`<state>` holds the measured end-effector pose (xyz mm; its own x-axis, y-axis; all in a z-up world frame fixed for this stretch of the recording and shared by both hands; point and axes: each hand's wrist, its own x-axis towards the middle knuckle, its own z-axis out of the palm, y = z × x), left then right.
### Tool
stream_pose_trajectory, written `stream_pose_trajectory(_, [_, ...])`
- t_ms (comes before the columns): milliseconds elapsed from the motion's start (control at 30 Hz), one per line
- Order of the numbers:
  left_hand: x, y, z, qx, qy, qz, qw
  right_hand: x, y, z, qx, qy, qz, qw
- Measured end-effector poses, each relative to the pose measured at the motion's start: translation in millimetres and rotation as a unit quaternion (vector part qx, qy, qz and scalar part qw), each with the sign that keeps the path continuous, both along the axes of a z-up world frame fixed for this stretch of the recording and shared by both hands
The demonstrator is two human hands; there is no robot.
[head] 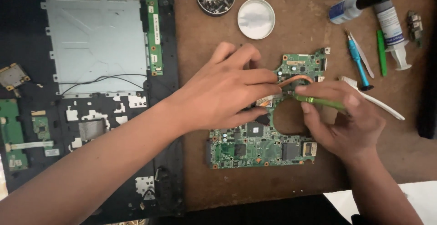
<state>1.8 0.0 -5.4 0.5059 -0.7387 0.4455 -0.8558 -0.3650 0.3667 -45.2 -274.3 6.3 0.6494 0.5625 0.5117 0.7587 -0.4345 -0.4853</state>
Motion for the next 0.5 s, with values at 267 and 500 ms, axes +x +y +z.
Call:
stream_pose_trajectory(267, [-0.7, -2.0, 0.6, 0.01, 0.027, 0.002, 1.0, -3.8, -1.2, -10.4, -0.005, -0.025, -0.043, 0.999])
stream_pose_trajectory(500, [3.9, 6.6, 32.5, -0.002, -0.039, 0.15, 0.988, -19.0, -6.3, -3.8, 0.063, 0.014, -0.139, 0.988])
